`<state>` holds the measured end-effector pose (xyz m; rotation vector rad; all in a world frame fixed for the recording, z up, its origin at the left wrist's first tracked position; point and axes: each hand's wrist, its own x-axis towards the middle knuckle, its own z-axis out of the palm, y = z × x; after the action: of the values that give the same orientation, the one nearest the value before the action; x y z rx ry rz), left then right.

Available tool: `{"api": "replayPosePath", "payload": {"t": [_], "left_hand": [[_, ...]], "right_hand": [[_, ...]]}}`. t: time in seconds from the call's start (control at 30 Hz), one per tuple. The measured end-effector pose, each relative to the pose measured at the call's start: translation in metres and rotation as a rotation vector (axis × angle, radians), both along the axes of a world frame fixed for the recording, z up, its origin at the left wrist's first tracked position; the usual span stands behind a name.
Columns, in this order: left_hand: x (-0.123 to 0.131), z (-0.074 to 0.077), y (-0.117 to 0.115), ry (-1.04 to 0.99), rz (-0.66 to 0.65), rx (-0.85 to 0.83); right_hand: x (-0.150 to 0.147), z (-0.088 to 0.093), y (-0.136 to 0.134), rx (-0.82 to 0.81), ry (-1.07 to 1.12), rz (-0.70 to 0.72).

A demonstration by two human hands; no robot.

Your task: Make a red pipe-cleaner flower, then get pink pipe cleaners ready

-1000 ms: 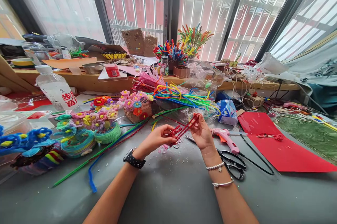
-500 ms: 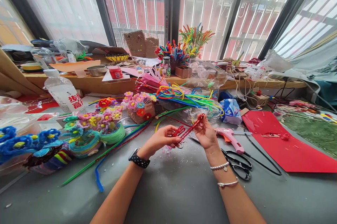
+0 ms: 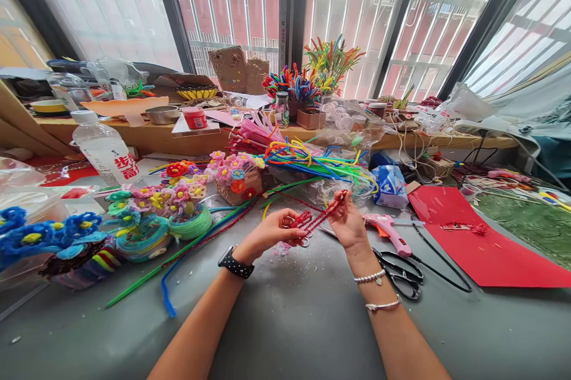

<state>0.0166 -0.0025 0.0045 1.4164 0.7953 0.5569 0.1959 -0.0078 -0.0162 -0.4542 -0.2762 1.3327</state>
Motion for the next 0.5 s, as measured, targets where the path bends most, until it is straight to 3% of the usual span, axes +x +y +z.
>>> {"api": "replayPosePath", "payload": {"t": [0.3,0.5], "left_hand": [[0.0009,0.0034,-0.0026,0.033,0.042,-0.068],[0.0020,0.0022,-0.0025,0.049,0.004,-0.062]], "right_hand": [[0.0003,-0.0025,0.0000,0.066,-0.020,0.012],[0.0011,-0.0019,0.0004,0.044,-0.026,-0.014]]}}
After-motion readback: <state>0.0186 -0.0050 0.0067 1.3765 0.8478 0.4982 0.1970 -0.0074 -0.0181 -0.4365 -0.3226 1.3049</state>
